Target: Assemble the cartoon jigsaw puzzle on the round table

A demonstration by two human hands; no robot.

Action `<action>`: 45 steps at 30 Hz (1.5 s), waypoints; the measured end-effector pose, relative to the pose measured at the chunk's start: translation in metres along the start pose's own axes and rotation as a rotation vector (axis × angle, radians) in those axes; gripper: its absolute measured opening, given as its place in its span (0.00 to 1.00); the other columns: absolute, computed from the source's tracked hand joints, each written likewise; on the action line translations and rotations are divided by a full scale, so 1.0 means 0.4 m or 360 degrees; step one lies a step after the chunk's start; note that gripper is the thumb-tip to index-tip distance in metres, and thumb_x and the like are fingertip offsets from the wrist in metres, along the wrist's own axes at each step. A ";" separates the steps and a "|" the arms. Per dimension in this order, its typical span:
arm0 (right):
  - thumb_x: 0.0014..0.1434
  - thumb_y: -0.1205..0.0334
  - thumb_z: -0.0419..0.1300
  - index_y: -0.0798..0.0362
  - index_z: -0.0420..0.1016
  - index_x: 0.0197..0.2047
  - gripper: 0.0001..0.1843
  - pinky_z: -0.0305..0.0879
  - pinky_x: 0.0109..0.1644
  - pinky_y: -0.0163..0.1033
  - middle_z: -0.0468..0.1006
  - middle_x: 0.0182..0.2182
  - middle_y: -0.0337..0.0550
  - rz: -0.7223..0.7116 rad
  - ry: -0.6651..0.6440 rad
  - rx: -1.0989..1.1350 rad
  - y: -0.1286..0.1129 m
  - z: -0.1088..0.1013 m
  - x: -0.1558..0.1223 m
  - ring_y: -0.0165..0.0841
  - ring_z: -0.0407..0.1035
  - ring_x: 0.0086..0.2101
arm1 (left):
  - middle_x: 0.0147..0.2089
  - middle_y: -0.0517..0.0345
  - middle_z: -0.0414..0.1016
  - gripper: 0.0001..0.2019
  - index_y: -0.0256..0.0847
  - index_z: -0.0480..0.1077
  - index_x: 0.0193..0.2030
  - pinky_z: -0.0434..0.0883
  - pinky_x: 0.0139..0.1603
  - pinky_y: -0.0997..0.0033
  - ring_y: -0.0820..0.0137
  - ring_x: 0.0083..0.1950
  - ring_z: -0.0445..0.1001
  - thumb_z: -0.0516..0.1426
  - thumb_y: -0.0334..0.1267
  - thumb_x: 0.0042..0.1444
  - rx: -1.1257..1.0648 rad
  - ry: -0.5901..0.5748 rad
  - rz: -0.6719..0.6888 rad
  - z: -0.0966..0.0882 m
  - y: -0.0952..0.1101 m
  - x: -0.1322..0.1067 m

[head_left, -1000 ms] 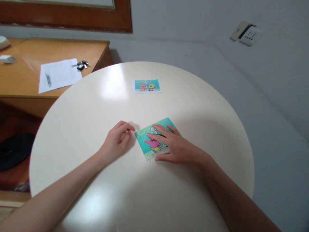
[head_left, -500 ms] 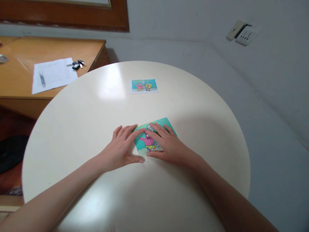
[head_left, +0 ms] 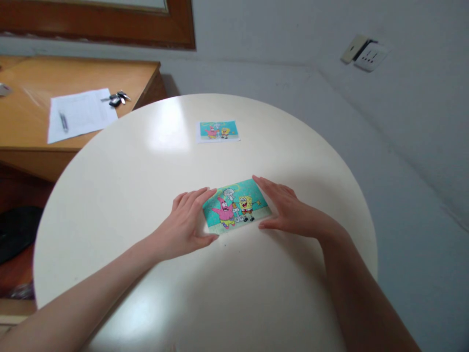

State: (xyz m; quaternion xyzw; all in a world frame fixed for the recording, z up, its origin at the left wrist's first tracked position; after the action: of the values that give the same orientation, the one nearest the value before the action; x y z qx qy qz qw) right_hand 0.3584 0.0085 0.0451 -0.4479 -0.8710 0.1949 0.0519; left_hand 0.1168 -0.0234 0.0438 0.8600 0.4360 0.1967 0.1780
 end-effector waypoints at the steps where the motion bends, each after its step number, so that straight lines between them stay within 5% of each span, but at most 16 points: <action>1: 0.53 0.48 0.61 0.44 0.28 0.70 0.53 0.45 0.65 0.57 0.47 0.67 0.50 0.0010 -0.0009 -0.0003 0.006 0.000 -0.001 0.48 0.44 0.65 | 0.63 0.44 0.57 0.44 0.48 0.37 0.67 0.54 0.61 0.46 0.52 0.64 0.57 0.61 0.42 0.49 -0.0001 0.0012 0.0007 -0.001 0.000 0.000; 28: 0.52 0.52 0.60 0.53 0.54 0.65 0.40 0.48 0.63 0.53 0.60 0.63 0.54 0.0154 0.0383 0.0092 0.021 0.066 0.071 0.44 0.54 0.62 | 0.65 0.41 0.56 0.48 0.43 0.36 0.67 0.53 0.62 0.48 0.51 0.65 0.57 0.61 0.45 0.45 0.0086 0.0138 -0.0120 0.008 -0.063 0.025; 38: 0.55 0.51 0.58 0.54 0.58 0.63 0.34 0.52 0.61 0.50 0.65 0.60 0.53 0.0368 0.0688 -0.0011 0.014 0.082 0.104 0.42 0.59 0.59 | 0.66 0.42 0.56 0.40 0.42 0.36 0.67 0.47 0.66 0.42 0.54 0.69 0.51 0.54 0.43 0.52 0.0062 0.0169 -0.0380 0.008 -0.092 0.053; 45: 0.57 0.50 0.56 0.53 0.56 0.63 0.34 0.51 0.61 0.51 0.65 0.60 0.53 0.0448 0.0713 -0.0002 0.020 0.068 0.139 0.42 0.59 0.59 | 0.67 0.35 0.51 0.35 0.34 0.41 0.67 0.52 0.66 0.46 0.52 0.71 0.45 0.50 0.40 0.56 0.0009 0.0336 -0.0329 0.023 -0.125 0.124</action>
State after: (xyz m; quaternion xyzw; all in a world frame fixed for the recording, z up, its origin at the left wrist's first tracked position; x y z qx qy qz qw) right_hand 0.3245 0.0493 0.0125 -0.5967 -0.7671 0.0958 0.2155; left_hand 0.1142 0.0437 0.0210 0.7855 0.5390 0.2656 0.1481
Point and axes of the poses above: each hand's wrist, its own x-axis towards the middle knuckle, its own z-axis out of the palm, y = z × x, the point moved 4 cm from there along x, towards the middle knuckle
